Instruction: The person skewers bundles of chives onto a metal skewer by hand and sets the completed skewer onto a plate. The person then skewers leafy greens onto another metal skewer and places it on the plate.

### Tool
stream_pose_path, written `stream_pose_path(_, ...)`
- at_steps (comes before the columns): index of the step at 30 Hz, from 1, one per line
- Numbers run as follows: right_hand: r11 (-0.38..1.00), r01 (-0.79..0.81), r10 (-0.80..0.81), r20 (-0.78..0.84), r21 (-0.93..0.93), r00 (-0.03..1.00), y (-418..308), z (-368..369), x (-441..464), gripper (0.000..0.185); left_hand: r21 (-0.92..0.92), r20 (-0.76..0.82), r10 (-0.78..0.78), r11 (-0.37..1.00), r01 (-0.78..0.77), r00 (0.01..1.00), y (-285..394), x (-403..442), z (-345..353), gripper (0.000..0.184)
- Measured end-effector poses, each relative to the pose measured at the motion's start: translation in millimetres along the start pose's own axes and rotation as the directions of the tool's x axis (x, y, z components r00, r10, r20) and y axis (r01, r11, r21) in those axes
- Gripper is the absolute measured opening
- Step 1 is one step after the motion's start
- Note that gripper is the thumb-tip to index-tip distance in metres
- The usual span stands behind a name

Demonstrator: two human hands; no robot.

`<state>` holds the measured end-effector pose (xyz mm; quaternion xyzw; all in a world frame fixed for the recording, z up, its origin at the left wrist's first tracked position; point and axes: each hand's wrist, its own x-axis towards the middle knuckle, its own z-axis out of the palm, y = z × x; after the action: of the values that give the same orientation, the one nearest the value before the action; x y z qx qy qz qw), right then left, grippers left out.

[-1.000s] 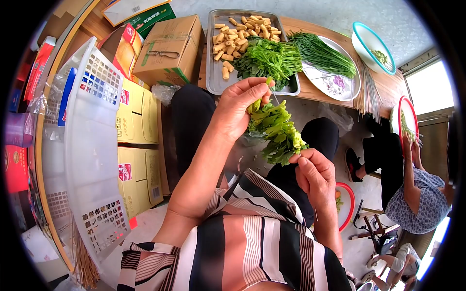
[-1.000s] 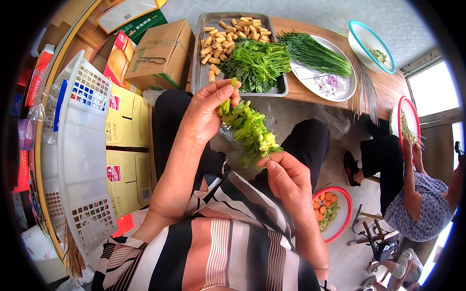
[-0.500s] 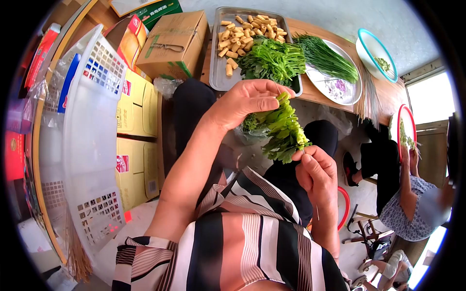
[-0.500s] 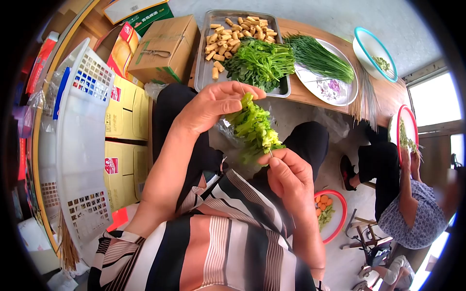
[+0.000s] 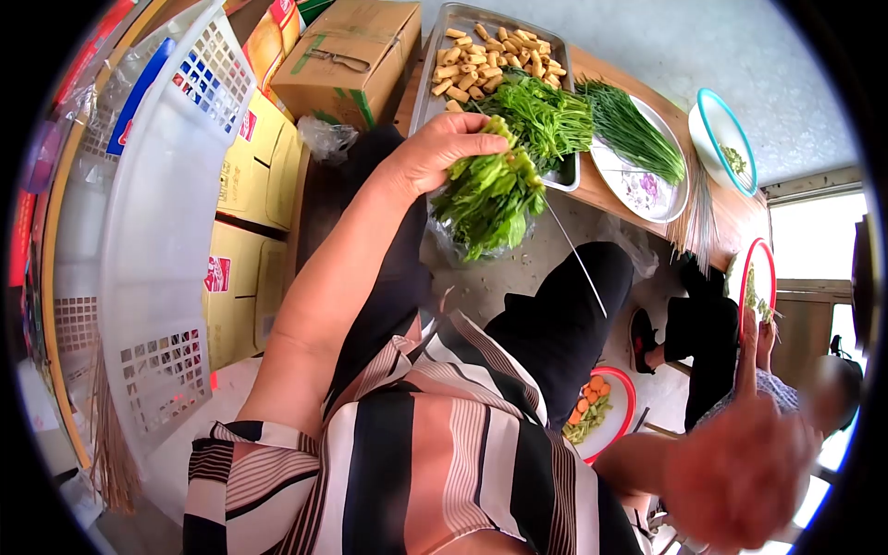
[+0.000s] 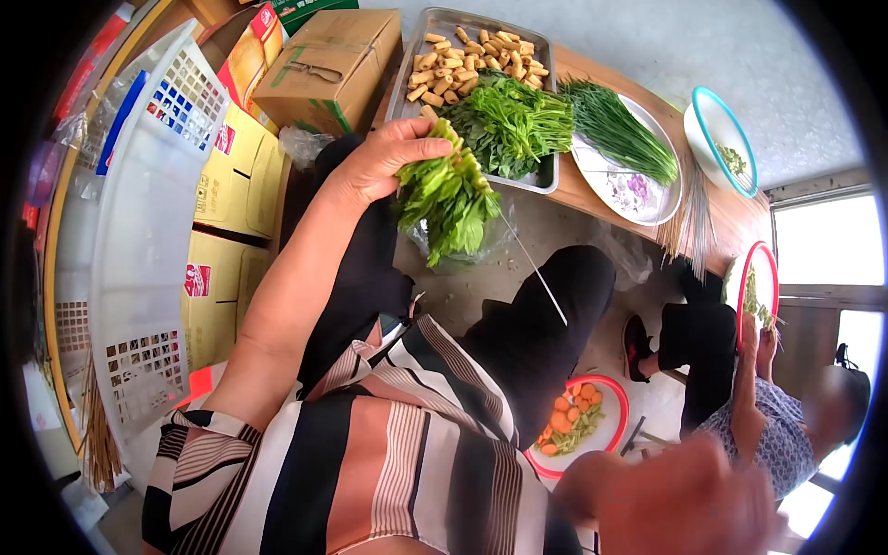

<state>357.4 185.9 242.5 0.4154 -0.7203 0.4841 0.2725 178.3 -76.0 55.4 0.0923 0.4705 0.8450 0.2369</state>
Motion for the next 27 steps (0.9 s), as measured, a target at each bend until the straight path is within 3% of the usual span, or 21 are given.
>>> stream_pose_path(5,0.998,0.036,-0.039,0.06,0.043,0.997,-14.7,14.0,15.4,0.025,-0.032,-0.114,0.016,0.999,-0.02,0.993,-9.3,3.9,-9.4,0.021)
stream_pose_path(27,0.999,0.007,-0.009,0.07,0.037,0.997,-2.2,43.3,22.1,0.023,-0.025,-0.119,0.012,1.0,-0.015,0.993,-10.1,-6.9,-10.1,0.026)
